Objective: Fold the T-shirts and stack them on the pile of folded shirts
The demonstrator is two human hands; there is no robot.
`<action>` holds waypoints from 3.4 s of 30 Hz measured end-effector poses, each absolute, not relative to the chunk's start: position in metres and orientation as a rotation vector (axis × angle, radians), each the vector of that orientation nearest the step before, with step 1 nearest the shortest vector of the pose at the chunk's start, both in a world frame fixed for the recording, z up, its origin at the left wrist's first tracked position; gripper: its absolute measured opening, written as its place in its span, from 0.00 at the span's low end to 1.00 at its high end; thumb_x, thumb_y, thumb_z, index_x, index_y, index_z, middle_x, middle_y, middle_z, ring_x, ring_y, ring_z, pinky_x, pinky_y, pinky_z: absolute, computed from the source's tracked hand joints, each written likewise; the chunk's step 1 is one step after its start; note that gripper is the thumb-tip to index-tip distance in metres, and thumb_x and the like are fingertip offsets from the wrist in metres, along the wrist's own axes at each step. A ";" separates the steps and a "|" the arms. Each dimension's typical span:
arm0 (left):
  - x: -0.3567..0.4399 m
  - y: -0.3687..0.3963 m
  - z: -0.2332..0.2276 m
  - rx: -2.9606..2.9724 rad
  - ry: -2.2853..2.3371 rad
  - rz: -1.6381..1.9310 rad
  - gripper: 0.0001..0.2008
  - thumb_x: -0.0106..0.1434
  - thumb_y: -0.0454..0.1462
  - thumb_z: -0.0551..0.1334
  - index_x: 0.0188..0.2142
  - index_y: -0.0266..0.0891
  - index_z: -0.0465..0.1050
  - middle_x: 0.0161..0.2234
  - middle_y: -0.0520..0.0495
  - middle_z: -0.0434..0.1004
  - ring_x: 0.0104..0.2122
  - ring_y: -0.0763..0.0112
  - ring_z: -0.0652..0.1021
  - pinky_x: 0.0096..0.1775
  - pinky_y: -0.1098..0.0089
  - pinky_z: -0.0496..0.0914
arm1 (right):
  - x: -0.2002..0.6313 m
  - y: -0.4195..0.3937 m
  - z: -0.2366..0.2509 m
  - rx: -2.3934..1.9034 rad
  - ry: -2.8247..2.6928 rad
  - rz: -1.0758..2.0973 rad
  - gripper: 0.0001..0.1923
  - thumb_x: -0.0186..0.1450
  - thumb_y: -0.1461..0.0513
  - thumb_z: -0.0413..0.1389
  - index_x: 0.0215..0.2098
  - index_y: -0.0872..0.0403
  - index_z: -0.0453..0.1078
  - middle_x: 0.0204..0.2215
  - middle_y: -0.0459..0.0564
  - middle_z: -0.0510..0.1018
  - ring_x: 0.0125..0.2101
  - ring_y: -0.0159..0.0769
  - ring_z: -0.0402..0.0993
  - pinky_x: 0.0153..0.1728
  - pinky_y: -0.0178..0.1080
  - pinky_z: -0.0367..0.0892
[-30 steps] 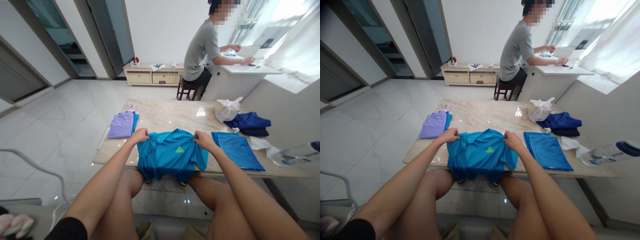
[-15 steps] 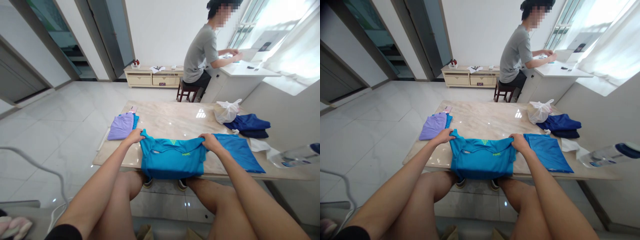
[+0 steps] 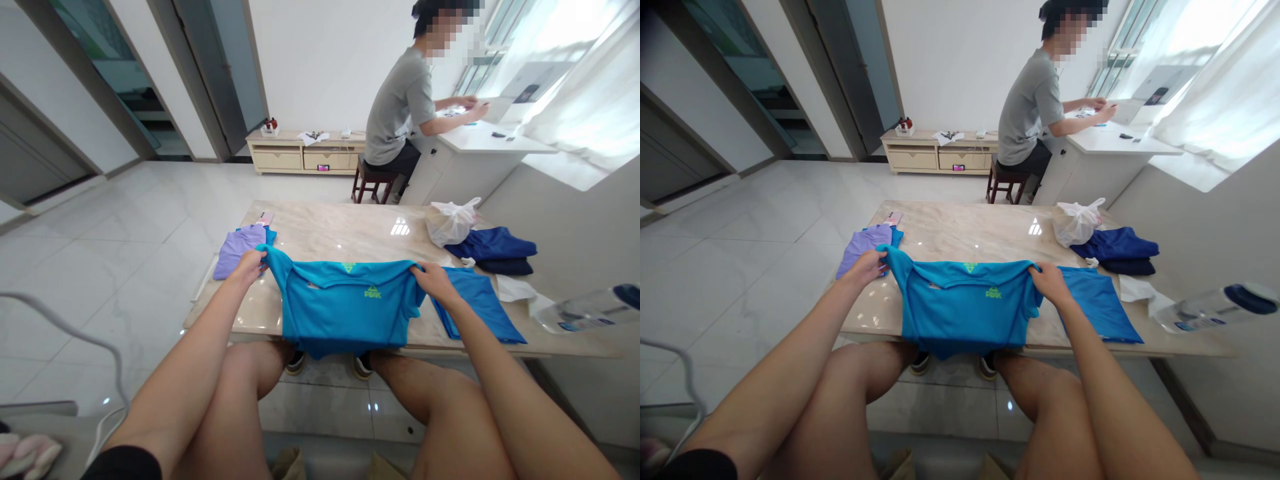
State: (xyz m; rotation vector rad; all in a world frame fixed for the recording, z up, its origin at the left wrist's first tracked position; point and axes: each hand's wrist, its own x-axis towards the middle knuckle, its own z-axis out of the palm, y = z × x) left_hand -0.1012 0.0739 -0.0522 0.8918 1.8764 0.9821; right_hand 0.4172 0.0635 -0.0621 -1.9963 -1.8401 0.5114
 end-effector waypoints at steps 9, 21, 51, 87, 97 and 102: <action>-0.056 0.066 -0.083 1.968 1.709 0.379 0.26 0.66 0.39 0.68 0.63 0.38 0.70 0.60 0.34 0.80 0.61 0.52 0.80 0.63 0.57 0.73 | 0.374 0.064 -0.062 -1.741 -2.088 0.631 0.17 0.70 0.66 0.54 0.50 0.53 0.83 0.48 0.54 0.89 0.51 0.45 0.83 0.55 0.39 0.72; -0.005 0.052 -0.110 2.330 1.621 -0.191 0.32 0.65 0.43 0.75 0.64 0.43 0.66 0.65 0.34 0.69 0.65 0.46 0.74 0.61 0.54 0.72 | 0.390 0.059 -0.074 -1.929 -2.181 0.616 0.12 0.71 0.63 0.60 0.47 0.55 0.86 0.47 0.55 0.90 0.49 0.47 0.85 0.50 0.36 0.72; -0.033 0.060 -0.097 2.117 1.617 -0.540 0.17 0.61 0.35 0.71 0.50 0.42 0.81 0.53 0.40 0.86 0.47 0.55 0.85 0.40 0.68 0.73 | 0.368 0.063 -0.097 -2.056 -2.480 0.420 0.11 0.71 0.63 0.65 0.49 0.54 0.87 0.55 0.62 0.85 0.56 0.51 0.82 0.57 0.42 0.73; -0.070 0.063 -0.041 1.989 2.076 0.305 0.14 0.81 0.42 0.54 0.61 0.43 0.68 0.54 0.37 0.84 0.55 0.50 0.84 0.50 0.61 0.74 | 0.400 0.061 -0.062 -1.823 -2.076 0.754 0.21 0.71 0.46 0.66 0.50 0.53 0.82 0.51 0.57 0.88 0.55 0.52 0.83 0.53 0.41 0.75; -0.060 0.063 -0.043 2.015 2.068 0.203 0.13 0.82 0.42 0.54 0.60 0.43 0.67 0.55 0.35 0.84 0.56 0.49 0.84 0.51 0.61 0.74 | 0.414 0.064 -0.059 -1.904 -2.150 0.461 0.20 0.71 0.46 0.65 0.46 0.54 0.85 0.46 0.58 0.89 0.50 0.58 0.85 0.54 0.49 0.76; -0.057 0.065 -0.045 2.032 2.062 0.179 0.12 0.82 0.42 0.53 0.60 0.43 0.67 0.56 0.35 0.84 0.55 0.50 0.84 0.51 0.61 0.73 | 0.414 0.066 -0.061 -2.027 -1.955 0.232 0.25 0.75 0.47 0.60 0.58 0.56 0.83 0.55 0.63 0.87 0.57 0.60 0.81 0.58 0.50 0.74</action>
